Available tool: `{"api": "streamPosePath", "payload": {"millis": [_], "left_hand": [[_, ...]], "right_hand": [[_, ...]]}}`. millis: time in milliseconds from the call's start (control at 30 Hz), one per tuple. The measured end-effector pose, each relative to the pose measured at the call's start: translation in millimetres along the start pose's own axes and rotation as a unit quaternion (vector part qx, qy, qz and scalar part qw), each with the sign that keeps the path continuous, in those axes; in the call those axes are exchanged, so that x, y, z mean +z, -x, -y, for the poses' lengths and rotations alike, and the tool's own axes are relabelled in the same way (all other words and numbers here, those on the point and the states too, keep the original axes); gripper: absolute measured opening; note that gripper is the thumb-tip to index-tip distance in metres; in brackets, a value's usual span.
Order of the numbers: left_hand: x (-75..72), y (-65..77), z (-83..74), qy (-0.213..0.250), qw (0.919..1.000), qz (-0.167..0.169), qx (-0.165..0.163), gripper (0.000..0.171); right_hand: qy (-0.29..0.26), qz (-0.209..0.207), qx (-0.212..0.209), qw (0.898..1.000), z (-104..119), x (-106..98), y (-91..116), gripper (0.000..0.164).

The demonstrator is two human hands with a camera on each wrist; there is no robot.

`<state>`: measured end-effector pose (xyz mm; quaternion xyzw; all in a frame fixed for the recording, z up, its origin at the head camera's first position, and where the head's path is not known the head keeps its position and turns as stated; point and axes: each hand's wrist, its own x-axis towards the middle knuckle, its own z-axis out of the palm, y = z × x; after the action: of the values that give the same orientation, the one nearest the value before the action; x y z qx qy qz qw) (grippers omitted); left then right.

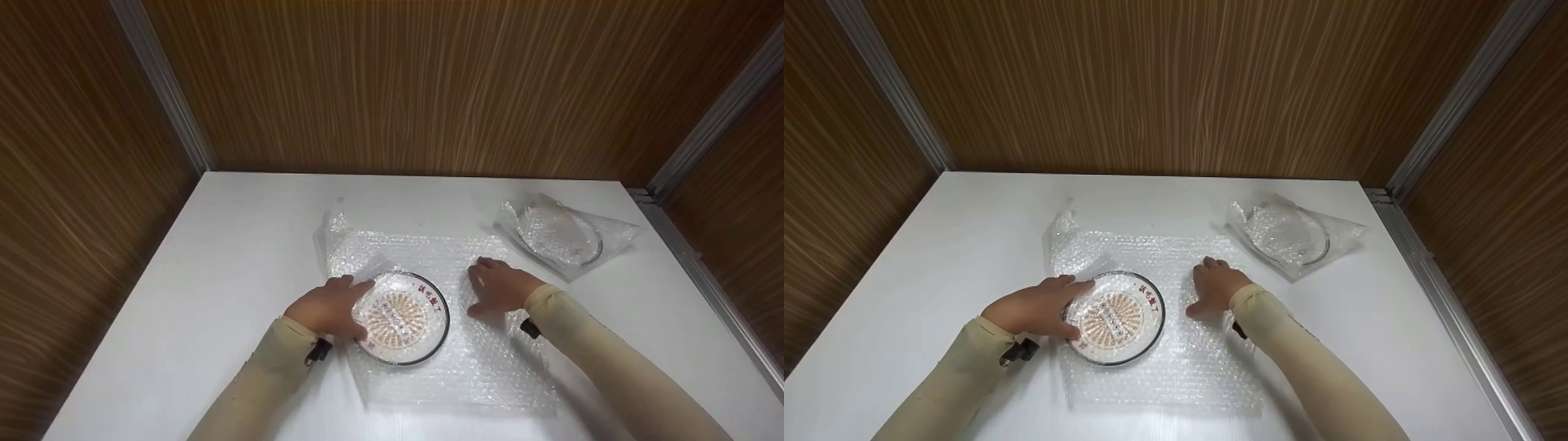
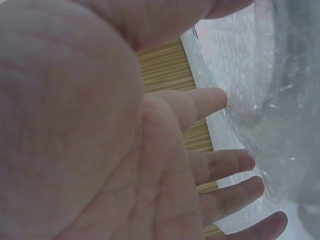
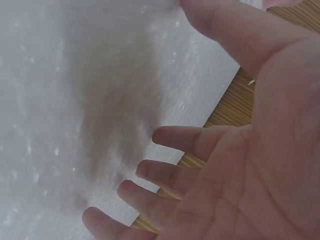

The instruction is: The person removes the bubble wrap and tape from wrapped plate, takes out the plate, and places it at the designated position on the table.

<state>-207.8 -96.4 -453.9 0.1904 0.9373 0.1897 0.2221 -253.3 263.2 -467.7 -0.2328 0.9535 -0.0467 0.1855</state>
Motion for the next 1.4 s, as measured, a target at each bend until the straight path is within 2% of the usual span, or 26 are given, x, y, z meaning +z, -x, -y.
{"api": "streamPosePath", "payload": {"millis": [300,433,533,667,767,1000,1167,1400], "left_hand": [[-2.0,0.3,-0.4,-0.008,1.0,-0.003,0.004,0.096],[-0.6,0.2,-4.8,-0.019,0.9996,-0.014,0.018,0.087],[0.9,-1.7,-11.4,-0.04,0.9968,-0.051,0.047,0.077],[3.9,-5.9,-24.1,-0.067,0.9866,-0.117,0.093,0.065],[8.0,-9.1,-34.5,-0.074,0.982,-0.137,0.107,0.061],[23.6,-14.7,-52.0,-0.097,0.981,-0.134,0.101,0.06],[36.3,-18.6,-58.4,-0.131,0.9783,-0.134,0.089,0.062],[46.9,-18.5,-65.3,-0.13,0.9802,-0.132,0.07,0.066]], "right_hand": [[-0.01,-0.013,0.006,1.0,1,0,-3,0.096],[-0.011,-0.012,0.004,1.0,6,1,-1,0.09],[-0.01,-0.027,-0.014,0.999,12,2,2,0.08],[-0.021,-0.05,-0.032,0.998,24,3,4,0.064],[-0.036,-0.054,-0.034,0.997,33,3,5,0.063],[-0.027,-0.049,-0.037,0.998,43,9,3,0.073],[-0.018,-0.049,-0.048,0.997,44,12,2,0.074],[-0.016,-0.041,-0.046,0.998,49,11,-2,0.068]]}}
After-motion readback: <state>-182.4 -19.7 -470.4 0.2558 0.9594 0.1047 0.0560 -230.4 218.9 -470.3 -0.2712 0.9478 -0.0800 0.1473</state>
